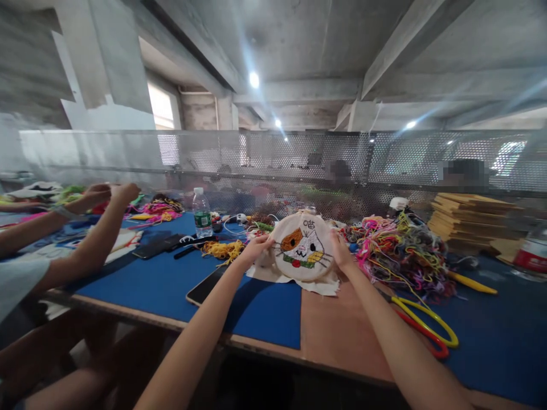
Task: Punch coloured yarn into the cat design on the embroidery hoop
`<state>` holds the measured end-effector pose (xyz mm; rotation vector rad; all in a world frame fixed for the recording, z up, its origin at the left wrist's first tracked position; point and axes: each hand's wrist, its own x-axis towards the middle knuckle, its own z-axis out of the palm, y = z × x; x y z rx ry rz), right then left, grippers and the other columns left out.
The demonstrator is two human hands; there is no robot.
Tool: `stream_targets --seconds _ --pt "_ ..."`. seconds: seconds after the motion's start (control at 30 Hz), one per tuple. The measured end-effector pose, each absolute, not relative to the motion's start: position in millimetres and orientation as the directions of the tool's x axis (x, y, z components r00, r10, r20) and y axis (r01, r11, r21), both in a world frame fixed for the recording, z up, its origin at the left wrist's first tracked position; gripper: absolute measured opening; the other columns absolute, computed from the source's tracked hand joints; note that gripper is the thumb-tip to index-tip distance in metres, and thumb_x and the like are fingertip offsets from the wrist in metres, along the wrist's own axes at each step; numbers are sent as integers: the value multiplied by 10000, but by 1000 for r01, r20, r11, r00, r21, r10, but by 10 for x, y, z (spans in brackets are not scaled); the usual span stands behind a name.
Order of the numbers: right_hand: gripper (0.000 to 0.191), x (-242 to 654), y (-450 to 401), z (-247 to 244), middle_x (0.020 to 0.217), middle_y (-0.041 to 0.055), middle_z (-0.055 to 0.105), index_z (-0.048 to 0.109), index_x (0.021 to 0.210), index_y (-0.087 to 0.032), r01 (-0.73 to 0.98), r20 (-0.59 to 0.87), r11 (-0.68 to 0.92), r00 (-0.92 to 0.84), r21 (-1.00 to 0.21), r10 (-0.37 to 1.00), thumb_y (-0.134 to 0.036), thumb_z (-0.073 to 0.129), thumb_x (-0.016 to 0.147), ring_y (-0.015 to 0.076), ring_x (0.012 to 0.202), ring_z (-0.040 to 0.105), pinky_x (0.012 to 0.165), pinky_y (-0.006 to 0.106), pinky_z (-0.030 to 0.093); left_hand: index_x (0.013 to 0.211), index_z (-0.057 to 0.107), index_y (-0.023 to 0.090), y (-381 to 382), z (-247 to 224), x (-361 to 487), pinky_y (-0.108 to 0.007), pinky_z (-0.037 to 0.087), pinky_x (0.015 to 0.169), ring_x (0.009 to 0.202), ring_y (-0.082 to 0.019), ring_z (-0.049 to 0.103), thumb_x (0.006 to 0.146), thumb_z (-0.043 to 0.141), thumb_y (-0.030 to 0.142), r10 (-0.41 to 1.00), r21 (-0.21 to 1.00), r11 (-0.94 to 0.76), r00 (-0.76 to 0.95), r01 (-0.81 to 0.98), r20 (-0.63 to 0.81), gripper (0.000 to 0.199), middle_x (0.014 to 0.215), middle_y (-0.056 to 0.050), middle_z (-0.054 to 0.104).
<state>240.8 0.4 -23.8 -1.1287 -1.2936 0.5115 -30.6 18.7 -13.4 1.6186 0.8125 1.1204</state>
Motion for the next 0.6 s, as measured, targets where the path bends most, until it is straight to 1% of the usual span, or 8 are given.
stream_targets --seconds 0.07,0.2,0.3,0.43,0.6 --pt "762 2394 -19 -216 1196 153 545 567 1087 -92 284 476 400 291 -871 830 -710 330 708 252 1154 443 1003 377 287 920 680 129 175 -118 -316 -245 402 796 864 -172 571 596 678 507 905 960 -280 336 8 261 498 965 -78 663" --pt "686 2361 -75 -160 1086 125 616 612 984 -129 318 537 464 196 -827 821 -692 310 738 240 1062 515 969 363 332 864 698 126 131 -76 -323 -253 417 730 780 -176 583 562 710 482 927 974 -224 307 -10 216 468 865 -77 684" --pt "650 2355 -92 -141 1090 107 620 610 1003 -150 316 564 498 167 -808 809 -674 317 754 238 1062 517 967 367 333 829 709 136 99 -46 -321 -258 418 718 759 -175 583 555 721 459 927 976 -215 308 -22 211 423 840 -74 689" --pt "665 2368 -78 -158 1133 106 599 594 1066 -148 308 557 494 163 -813 815 -675 345 746 244 1090 501 972 383 329 798 715 141 75 -25 -324 -253 420 714 768 -178 586 559 718 456 923 975 -222 318 -18 216 396 840 -76 690" --pt "643 2384 -65 -164 1118 103 607 603 1041 -147 329 576 508 156 -796 802 -660 334 764 237 1073 511 978 380 324 818 711 135 72 -25 -336 -254 425 674 740 -182 586 557 715 467 922 978 -209 332 -11 200 423 837 -78 690"
